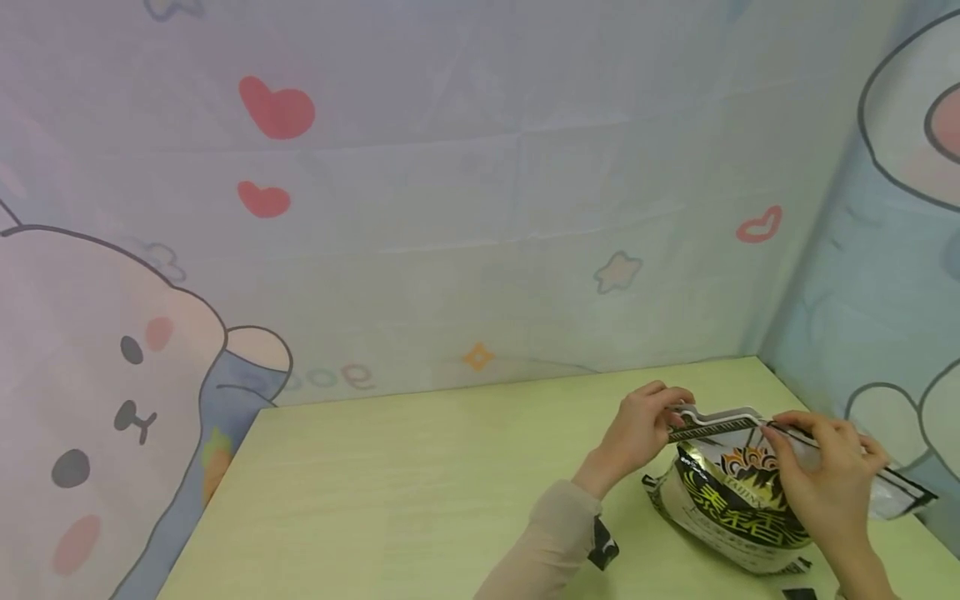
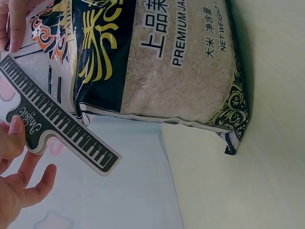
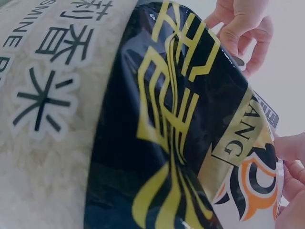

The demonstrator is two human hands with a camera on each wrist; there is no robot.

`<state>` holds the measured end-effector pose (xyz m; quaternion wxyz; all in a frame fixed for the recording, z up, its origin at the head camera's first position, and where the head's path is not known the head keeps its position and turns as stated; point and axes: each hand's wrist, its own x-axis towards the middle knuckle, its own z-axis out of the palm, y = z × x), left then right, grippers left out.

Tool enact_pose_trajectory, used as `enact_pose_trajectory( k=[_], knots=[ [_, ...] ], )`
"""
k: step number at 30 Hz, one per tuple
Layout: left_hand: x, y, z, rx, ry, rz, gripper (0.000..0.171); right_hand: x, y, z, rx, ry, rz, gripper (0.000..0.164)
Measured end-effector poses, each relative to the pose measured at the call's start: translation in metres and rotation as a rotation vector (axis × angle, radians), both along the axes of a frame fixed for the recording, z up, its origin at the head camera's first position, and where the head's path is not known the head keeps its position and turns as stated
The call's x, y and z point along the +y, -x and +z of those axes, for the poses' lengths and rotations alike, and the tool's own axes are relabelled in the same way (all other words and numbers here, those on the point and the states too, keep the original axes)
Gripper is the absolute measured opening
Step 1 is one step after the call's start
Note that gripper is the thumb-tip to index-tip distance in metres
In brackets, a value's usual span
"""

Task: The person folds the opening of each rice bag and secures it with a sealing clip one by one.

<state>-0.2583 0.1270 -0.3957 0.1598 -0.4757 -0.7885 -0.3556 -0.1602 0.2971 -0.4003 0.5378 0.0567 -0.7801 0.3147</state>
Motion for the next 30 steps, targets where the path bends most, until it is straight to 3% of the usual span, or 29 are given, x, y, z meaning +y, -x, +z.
enact_pose_trajectory(
  k=[5, 10, 18, 30],
  knots=[
    [0.001, 0.001, 0.003, -0.014, -0.004, -0.033, 0.043, 0.001, -0.001, 0.001, -0.015, 0.028, 0.011, 0.015],
    [0.007, -0.001, 0.006, -0.031, -0.021, -0.071, 0.041, 0.001, -0.002, 0.004, -0.039, 0.029, 0.006, 0.025],
    [0.012, -0.005, 0.010, -0.060, -0.018, -0.047, 0.044, 0.001, -0.004, 0.006, -0.045, 0.012, 0.001, 0.025],
    [0.016, -0.007, 0.015, -0.015, -0.011, -0.052, 0.041, 0.000, -0.006, 0.011, -0.128, 0.052, 0.014, 0.031]
  ],
)
